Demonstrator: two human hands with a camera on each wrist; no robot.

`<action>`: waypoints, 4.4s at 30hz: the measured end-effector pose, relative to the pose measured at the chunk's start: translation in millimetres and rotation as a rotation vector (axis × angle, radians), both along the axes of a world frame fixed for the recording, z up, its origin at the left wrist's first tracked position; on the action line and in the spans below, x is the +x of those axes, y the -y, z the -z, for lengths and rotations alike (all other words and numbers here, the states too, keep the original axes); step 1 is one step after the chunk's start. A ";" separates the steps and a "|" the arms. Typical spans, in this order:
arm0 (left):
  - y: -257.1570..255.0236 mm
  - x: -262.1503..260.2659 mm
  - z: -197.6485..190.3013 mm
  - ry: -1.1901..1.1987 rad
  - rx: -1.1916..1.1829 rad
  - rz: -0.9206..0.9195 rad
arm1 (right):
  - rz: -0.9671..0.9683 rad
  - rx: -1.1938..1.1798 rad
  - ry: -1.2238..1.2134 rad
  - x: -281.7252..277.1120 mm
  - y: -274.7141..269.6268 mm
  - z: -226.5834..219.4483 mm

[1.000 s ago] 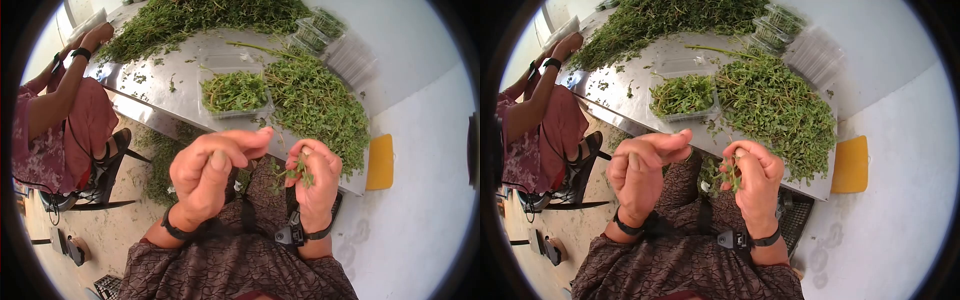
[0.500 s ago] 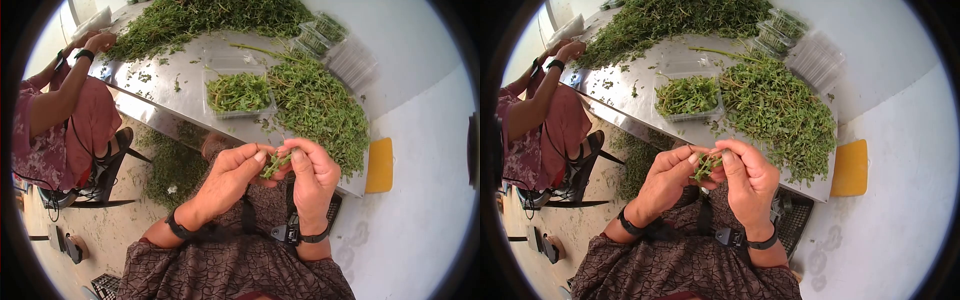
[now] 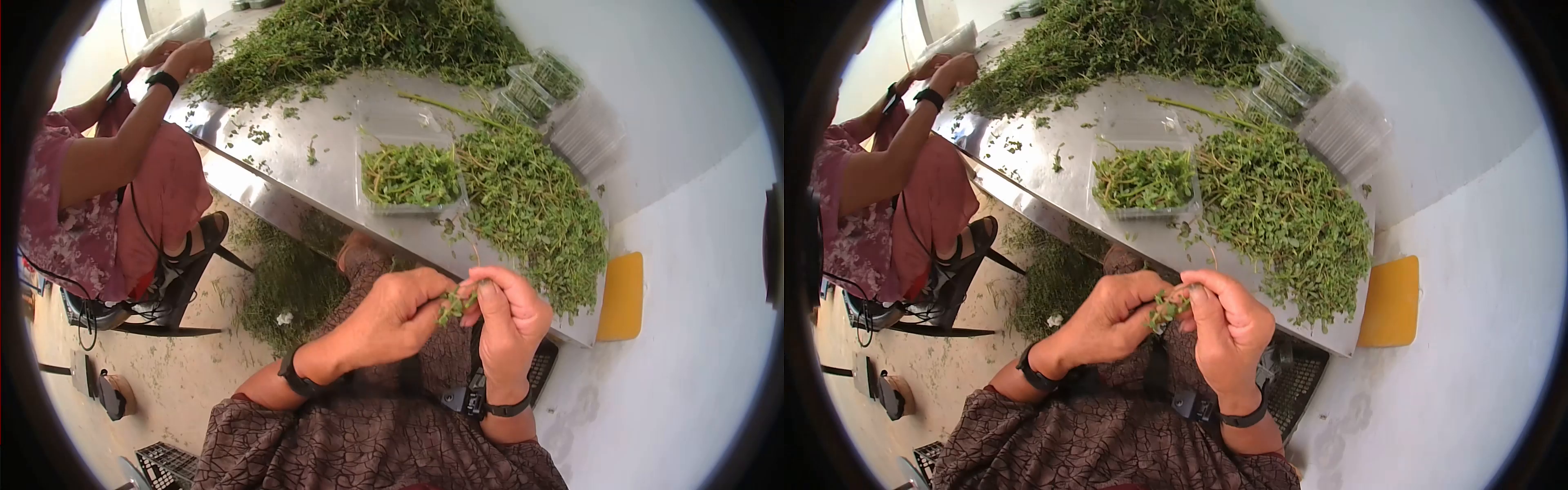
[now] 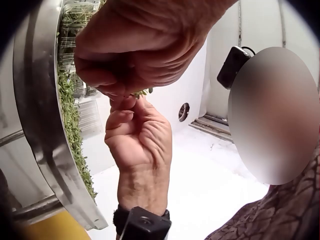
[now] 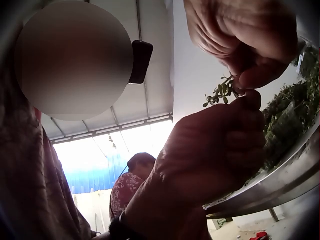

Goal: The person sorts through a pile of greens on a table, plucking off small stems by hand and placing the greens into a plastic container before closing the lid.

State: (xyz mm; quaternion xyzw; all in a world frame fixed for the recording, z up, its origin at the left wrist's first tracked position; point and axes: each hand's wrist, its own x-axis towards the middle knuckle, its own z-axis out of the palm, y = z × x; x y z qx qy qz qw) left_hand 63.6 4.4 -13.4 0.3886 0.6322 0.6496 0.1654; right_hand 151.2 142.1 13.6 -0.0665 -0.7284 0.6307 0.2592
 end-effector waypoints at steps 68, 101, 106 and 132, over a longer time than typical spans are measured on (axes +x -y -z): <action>31.4 -111.0 1.5 -0.051 0.255 -0.472 | -0.190 1.002 -0.145 -122.1 -38.0 -39.8; 21.7 -95.3 -5.6 -0.788 -0.111 -0.527 | -0.291 1.009 -0.020 -117.0 -51.6 -38.1; 10.8 -93.6 -7.0 -0.850 -0.220 -0.432 | -0.306 1.013 -0.049 -122.8 -51.2 -26.7; 17.5 -99.1 -8.6 -0.807 -0.218 -0.351 | -0.188 0.978 -0.076 -138.6 -56.2 -34.0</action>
